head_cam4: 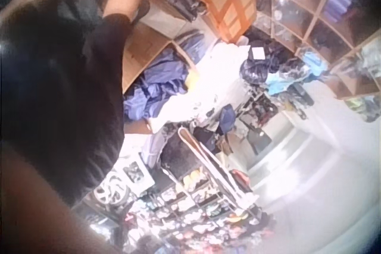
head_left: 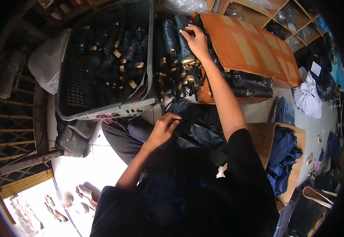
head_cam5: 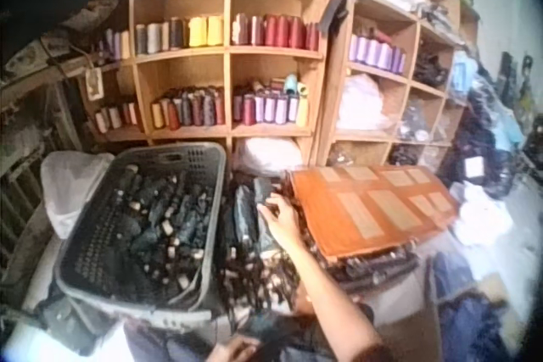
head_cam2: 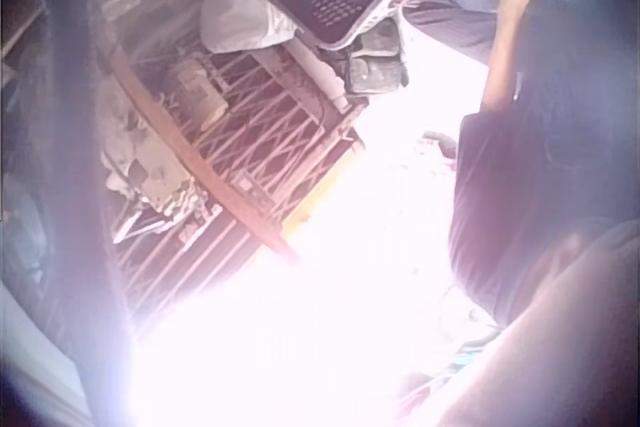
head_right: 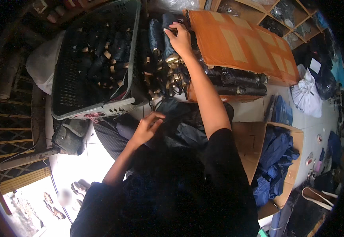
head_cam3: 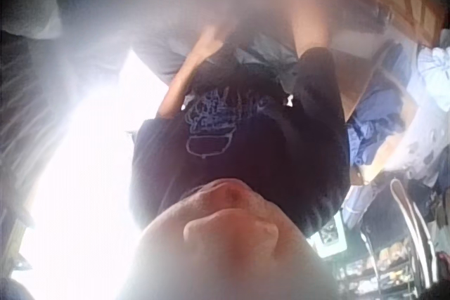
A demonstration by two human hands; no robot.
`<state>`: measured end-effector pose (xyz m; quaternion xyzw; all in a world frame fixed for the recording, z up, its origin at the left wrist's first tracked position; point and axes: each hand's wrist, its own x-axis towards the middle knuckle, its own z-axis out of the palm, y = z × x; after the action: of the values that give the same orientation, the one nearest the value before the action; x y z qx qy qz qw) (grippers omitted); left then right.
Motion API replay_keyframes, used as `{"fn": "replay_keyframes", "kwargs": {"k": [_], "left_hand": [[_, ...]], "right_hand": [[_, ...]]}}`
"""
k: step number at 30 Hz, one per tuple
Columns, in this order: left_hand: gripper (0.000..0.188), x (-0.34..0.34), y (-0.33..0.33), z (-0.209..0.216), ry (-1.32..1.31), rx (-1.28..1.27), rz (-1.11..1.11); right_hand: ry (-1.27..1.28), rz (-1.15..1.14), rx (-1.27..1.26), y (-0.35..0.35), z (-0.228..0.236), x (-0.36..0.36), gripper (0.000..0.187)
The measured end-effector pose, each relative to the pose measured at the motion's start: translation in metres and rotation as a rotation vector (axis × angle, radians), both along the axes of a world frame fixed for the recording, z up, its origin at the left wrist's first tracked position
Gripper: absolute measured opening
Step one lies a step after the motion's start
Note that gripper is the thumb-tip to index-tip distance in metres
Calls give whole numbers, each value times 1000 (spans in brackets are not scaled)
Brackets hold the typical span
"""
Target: The person sits on the floor and repeatedly wraps dark fabric bundles with plastic film, securing them with rubber bands. They handle the bundles one at a time, rolling and tying each before placing them into a nearby basket.
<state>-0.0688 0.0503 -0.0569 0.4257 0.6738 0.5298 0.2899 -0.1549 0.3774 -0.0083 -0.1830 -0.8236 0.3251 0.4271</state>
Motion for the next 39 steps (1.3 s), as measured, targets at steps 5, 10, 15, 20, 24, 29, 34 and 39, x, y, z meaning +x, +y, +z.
{"fn": "replay_keyframes", "kwargs": {"k": [5, 10, 15, 20, 24, 29, 34, 39], "left_hand": [[23, -8, -9, -95, 266, -138, -3], [23, -3, 14, -84, 260, -571, -70], [20, -9, -3, -77, -377, -119, 170], [17, 11, -18, 9, -885, 139, 290], [17, 26, -44, 9, -801, -1, 154], [25, 28, -74, 34, -374, -122, 95], [37, 7, -68, 114, 206, 209, 479], [10, -17, -80, 114, 295, 202, 525]], "right_hand": [[162, 118, 26, -35, 3, 47, 13], [172, 225, -167, -113, 9, 130, 6], [-14, 90, -438, -158, -21, 201, 8], [-233, 137, -1216, -217, -21, 217, 33], [124, 143, -1583, -220, -34, 207, 27], [-86, 133, -994, -206, -4, 193, 7], [-190, 527, -292, -225, 46, 178, 18], [-239, 604, -265, -233, 55, 159, 23]]}}
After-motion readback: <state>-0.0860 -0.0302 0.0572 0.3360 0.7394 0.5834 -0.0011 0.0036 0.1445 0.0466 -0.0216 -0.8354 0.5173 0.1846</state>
